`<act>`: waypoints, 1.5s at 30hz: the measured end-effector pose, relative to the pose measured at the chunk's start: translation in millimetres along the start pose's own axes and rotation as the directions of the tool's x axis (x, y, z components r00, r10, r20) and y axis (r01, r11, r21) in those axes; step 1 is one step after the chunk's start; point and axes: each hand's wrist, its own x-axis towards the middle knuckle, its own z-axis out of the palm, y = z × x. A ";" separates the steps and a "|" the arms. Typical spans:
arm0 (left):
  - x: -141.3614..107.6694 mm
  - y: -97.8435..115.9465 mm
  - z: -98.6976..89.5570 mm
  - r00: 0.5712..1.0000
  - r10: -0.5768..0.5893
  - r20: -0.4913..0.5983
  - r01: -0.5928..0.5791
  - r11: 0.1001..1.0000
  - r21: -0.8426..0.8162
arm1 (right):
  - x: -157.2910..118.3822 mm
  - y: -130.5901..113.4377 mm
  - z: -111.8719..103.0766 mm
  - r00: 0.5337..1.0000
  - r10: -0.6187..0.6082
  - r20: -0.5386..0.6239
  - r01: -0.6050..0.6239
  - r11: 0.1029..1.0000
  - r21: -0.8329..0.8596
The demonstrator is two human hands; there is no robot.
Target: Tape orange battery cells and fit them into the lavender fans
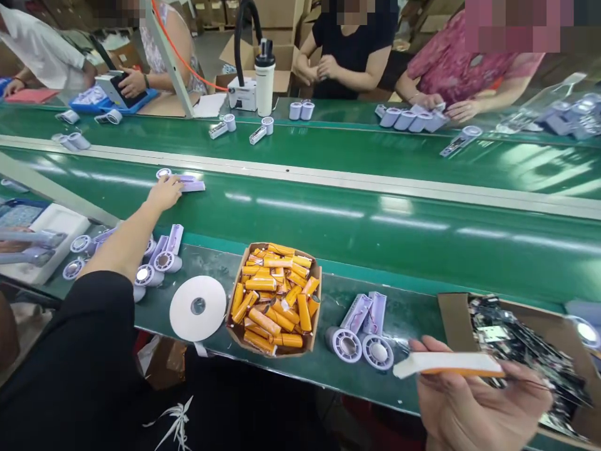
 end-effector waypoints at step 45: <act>-10.2 323.2 3.6 0.940 0.328 0.094 -0.208 0.768 -0.606 | 71.8 38.6 292.6 0.170 0.359 0.917 0.934 0.238 -0.267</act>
